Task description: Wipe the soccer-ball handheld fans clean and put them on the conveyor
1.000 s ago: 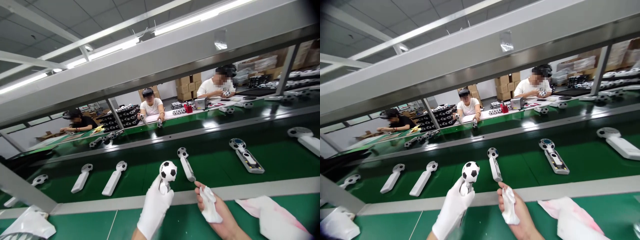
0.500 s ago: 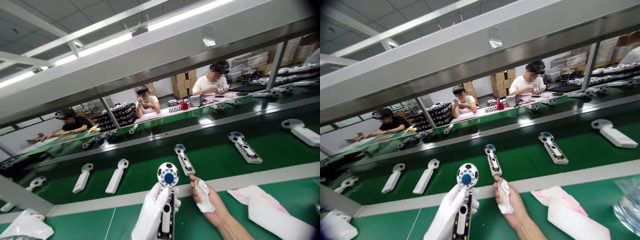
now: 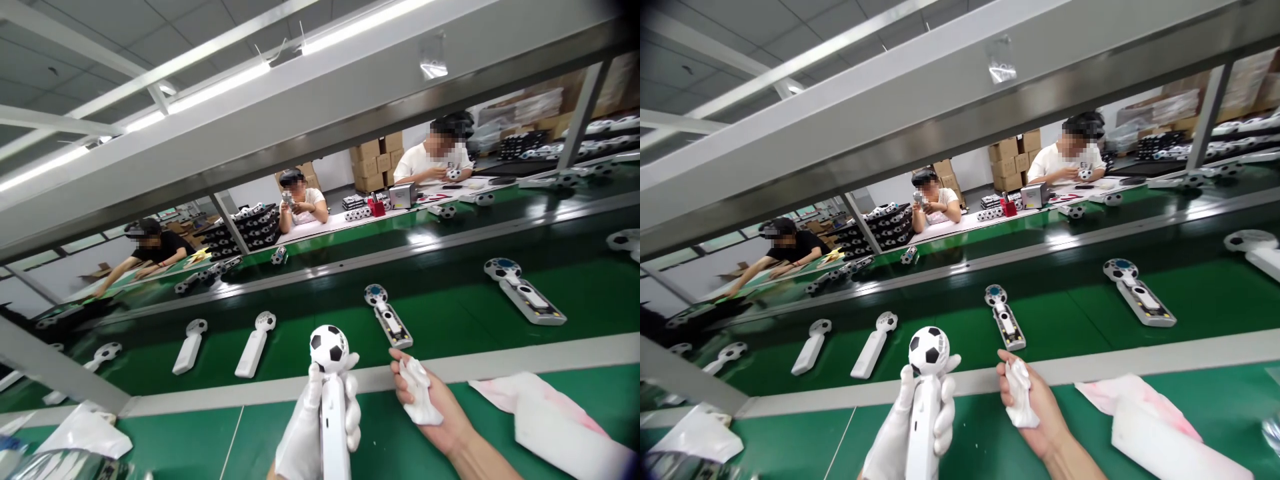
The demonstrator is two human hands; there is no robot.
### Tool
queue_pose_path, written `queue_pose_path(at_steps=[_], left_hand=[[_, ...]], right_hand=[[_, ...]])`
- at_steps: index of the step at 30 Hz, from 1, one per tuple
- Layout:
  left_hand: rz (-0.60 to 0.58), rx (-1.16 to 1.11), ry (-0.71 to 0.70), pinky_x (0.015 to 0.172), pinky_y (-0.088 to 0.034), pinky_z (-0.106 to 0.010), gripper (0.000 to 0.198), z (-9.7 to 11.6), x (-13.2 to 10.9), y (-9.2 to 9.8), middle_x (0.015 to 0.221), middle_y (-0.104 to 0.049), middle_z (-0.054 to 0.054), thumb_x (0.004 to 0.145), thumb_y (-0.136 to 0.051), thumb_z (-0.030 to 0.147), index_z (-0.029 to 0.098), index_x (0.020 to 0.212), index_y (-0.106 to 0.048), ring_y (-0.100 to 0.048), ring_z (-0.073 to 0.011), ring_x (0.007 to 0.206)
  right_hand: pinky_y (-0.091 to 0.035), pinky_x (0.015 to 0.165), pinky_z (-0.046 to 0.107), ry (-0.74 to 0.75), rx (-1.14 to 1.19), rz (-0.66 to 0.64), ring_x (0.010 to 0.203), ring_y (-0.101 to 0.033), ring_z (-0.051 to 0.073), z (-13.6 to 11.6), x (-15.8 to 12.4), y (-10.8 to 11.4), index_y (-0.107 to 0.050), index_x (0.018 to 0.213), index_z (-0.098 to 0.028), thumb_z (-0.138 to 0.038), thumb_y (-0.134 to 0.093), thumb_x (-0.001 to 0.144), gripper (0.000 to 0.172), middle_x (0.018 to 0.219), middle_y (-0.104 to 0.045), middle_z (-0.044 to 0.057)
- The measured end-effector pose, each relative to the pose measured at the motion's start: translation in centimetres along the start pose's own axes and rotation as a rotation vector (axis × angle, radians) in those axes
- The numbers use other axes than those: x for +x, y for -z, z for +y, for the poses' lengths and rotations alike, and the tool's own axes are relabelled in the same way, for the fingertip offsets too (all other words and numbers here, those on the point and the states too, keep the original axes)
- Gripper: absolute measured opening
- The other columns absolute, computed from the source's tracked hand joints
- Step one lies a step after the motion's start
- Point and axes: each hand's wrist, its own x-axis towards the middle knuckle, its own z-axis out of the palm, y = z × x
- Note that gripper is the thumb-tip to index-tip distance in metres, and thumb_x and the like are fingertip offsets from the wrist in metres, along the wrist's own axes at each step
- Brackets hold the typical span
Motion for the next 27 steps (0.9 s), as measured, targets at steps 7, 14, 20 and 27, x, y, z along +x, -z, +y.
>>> queue_pose_path(at_steps=[7, 14, 20, 27], left_hand=[[-0.161, 0.033, -0.060, 0.044, -0.036, -0.020, 0.040, 0.3, -0.4, 0.4, 0.087, -0.048, -0.002, 0.077, -0.056, 0.038, 0.019, 0.113, -0.056, -0.044, -0.0064, 0.055], [0.170, 0.826, -0.257, 0.091, -0.039, -0.035, 0.048, 0.7, 0.1, -0.3, 0.103, -0.058, -0.007, 0.063, -0.069, 0.013, 0.019, 0.107, -0.052, -0.054, -0.0204, 0.097], [0.198, 1.006, -0.344, 0.098, -0.037, -0.037, 0.050, 0.9, -0.2, 0.1, 0.119, -0.054, -0.009, 0.064, -0.068, 0.017, 0.020, 0.109, -0.047, -0.050, -0.0220, 0.110], [0.457, 0.972, -0.333, 0.073, -0.046, -0.032, 0.028, 1.3, 5.1, 0.4, 0.088, -0.064, -0.009, 0.060, -0.068, 0.017, 0.014, 0.086, -0.056, -0.059, -0.0212, 0.079]], right_hand=[[-0.039, 0.038, 0.018, -0.012, -0.012, 0.028, 0.048, -0.051, 0.010, 0.0, -0.3, -0.1, -0.063, 0.095, -0.008, -0.010, -0.054, 0.079, 0.019, 0.067, -0.061, 0.006], [-0.039, 0.038, 0.017, -0.001, -0.019, -0.002, 0.049, -0.050, 0.009, 0.0, -0.3, 0.0, -0.062, 0.096, -0.008, -0.010, -0.054, 0.078, 0.020, 0.069, -0.061, 0.007], [-0.039, 0.038, 0.018, 0.001, -0.019, 0.009, 0.049, -0.050, 0.009, 0.0, -0.3, -0.2, -0.063, 0.095, -0.008, -0.010, -0.056, 0.077, 0.019, 0.069, -0.061, 0.007], [-0.039, 0.038, 0.018, -0.033, -0.012, 0.009, 0.049, -0.050, 0.009, -0.1, -0.5, -0.2, -0.064, 0.093, -0.010, -0.010, -0.059, 0.074, 0.020, 0.068, -0.062, 0.006]])
